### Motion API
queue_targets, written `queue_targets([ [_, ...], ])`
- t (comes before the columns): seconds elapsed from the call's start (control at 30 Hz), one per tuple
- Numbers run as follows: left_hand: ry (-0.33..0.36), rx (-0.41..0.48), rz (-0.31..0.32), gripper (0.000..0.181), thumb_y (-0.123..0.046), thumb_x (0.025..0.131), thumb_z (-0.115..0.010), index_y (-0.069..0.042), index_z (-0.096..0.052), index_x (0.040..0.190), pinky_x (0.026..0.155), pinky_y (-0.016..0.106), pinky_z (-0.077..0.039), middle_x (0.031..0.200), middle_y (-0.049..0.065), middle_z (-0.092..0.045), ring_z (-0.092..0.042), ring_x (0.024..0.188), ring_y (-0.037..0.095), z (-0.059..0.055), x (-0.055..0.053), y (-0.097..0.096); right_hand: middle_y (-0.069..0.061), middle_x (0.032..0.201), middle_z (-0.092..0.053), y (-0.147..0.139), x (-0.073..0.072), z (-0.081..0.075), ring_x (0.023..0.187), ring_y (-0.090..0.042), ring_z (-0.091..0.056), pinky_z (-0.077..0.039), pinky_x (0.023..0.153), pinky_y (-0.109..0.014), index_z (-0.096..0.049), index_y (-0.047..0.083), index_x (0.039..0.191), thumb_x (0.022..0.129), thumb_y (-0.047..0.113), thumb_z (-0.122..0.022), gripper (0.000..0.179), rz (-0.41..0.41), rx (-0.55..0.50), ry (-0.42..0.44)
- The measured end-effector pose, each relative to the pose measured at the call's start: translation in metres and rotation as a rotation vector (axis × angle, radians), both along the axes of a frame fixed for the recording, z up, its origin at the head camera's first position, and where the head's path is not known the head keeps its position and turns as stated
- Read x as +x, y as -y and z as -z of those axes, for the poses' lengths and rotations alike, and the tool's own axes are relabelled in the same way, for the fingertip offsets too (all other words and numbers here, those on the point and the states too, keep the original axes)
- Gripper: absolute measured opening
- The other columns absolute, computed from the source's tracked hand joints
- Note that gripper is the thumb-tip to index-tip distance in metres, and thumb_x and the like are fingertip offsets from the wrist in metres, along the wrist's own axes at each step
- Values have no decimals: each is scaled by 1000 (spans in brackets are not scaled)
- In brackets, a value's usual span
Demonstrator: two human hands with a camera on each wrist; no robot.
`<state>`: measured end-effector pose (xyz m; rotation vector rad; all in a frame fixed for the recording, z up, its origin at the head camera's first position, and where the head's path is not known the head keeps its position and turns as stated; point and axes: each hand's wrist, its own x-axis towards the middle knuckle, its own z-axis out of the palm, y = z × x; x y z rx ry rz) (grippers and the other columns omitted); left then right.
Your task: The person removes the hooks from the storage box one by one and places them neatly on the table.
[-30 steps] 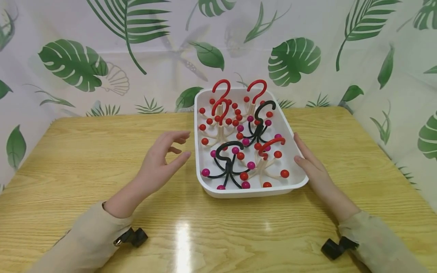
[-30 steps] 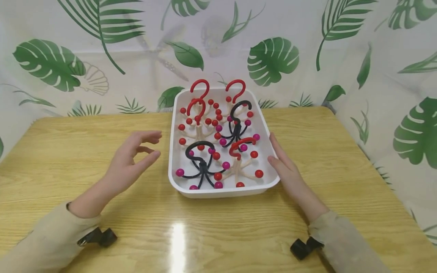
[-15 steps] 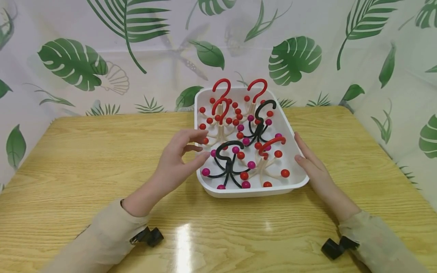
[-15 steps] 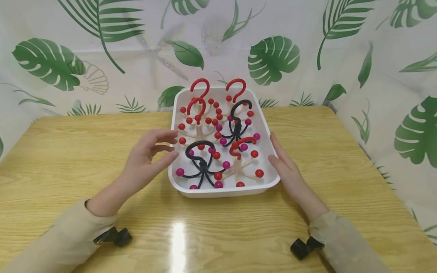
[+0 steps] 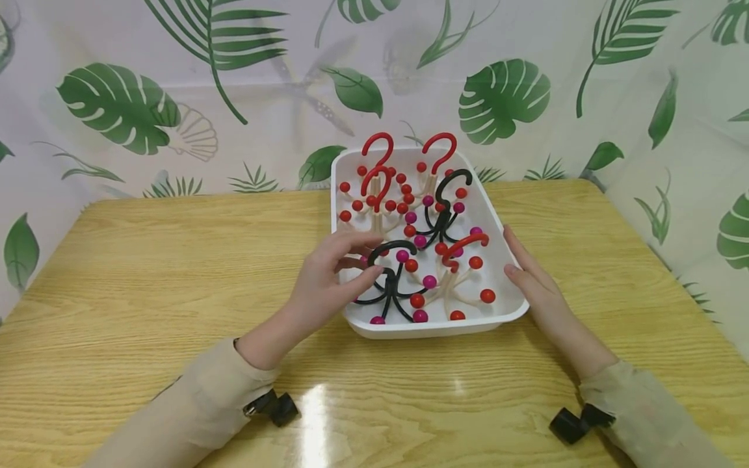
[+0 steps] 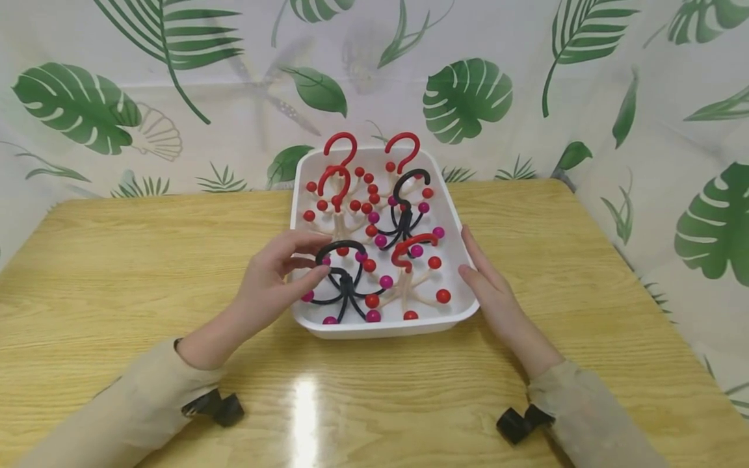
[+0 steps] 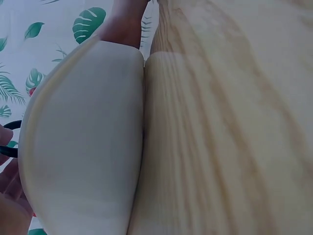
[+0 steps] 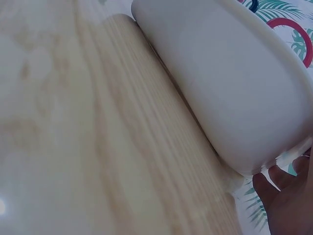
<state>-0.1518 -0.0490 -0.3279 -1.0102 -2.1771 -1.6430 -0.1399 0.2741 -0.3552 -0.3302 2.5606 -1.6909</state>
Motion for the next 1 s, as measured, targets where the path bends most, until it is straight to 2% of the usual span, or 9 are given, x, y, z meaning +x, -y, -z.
queue_targets([
  [0.37,-34,36,-43,23,-10,85,-63,-6,-65,108,76,25,-52,101,1,-63,-57,91,11,-3,3,-5,14,151,-5,0,-1,0,138,-10,-1,-1,108,-54,-12,31,145,98,31,-34,52,-5,7,-4],
  [0.6,-52,29,-84,22,-11,84,-64,-6,-67,105,75,23,-52,97,1,-65,-58,87,10,-4,3,-9,8,152,-4,-1,1,1,139,-16,1,0,106,-59,-10,27,146,98,29,-33,53,-8,2,-20],
  [1.0,-36,42,-131,22,-11,83,-65,-6,-68,104,73,23,-52,93,1,-66,-59,82,9,-12,1,-14,11,152,-4,-2,0,2,139,-13,1,0,108,-54,-10,26,146,98,28,-33,53,-22,-3,-18],
])
